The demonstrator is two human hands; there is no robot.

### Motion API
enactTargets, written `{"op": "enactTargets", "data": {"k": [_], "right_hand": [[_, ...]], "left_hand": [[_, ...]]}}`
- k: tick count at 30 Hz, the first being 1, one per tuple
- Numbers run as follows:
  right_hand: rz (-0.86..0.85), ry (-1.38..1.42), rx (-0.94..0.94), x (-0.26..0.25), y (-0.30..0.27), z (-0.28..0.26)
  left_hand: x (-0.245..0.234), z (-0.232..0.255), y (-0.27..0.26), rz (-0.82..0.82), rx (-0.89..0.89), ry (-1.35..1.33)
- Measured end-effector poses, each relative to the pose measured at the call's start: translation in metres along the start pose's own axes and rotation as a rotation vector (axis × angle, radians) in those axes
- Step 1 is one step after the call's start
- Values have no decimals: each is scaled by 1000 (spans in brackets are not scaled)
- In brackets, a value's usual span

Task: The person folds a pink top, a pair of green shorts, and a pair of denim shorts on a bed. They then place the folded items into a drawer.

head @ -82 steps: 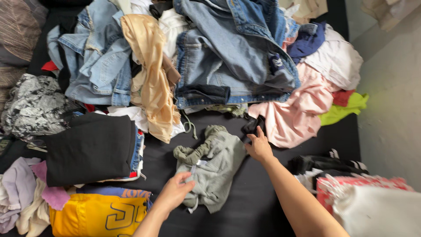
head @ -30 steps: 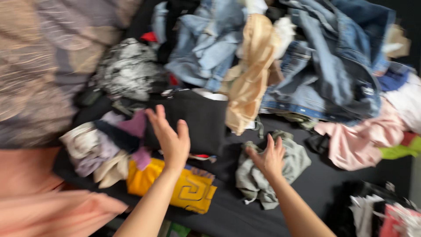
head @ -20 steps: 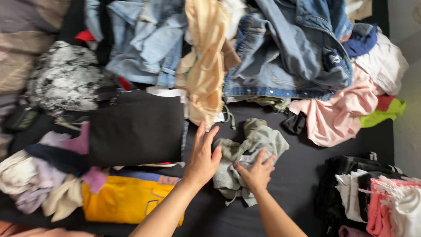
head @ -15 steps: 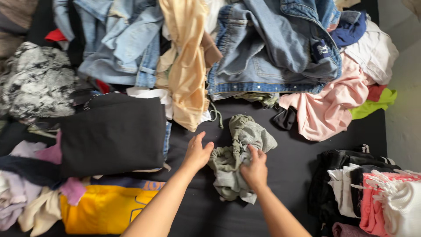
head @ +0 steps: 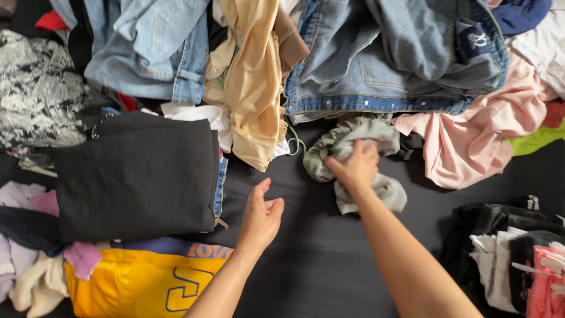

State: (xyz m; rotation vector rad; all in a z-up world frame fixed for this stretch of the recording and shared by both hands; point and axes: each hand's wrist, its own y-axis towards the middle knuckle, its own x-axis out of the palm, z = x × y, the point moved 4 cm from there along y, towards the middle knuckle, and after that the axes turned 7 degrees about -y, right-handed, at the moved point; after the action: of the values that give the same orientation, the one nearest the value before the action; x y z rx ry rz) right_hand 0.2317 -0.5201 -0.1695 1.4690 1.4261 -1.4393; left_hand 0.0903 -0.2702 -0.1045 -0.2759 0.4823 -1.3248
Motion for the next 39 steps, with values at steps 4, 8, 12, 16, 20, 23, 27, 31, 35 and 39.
{"op": "enactTargets", "data": {"k": [4,8,12,16,20,23,27,31,35,39], "right_hand": [[-60,-106,-479,-5,-23,-35],[-610,-131,-1195,-19,-121,-28],[-930,-16,-895,-74,-96,3],[-473,512,-389,-145,16,27],[-204,606,-309,-92,24,-3],[-108,-327,-507,-2,-77,-49],[-1080,-378,-1251,31,-258,-28],[-1138,39,-1142,-52,-221,11],[-240,-67,-835,-176,-92,81],[260,304,-431,-189,-60,152]], "left_hand": [[-13,-18,-6,121,32,18],[-19,-22,-17,170,98,-29],[-33,-10,-34,131,37,-193],[-53,11,-54,194,52,-172],[-57,22,-71,196,19,-201],[-56,20,-80,185,15,-195],[-62,18,-85,138,62,-169],[-72,20,-97,75,77,-90],[-72,21,-106,-2,91,-72],[-69,19,-114,-84,125,-12]]}}
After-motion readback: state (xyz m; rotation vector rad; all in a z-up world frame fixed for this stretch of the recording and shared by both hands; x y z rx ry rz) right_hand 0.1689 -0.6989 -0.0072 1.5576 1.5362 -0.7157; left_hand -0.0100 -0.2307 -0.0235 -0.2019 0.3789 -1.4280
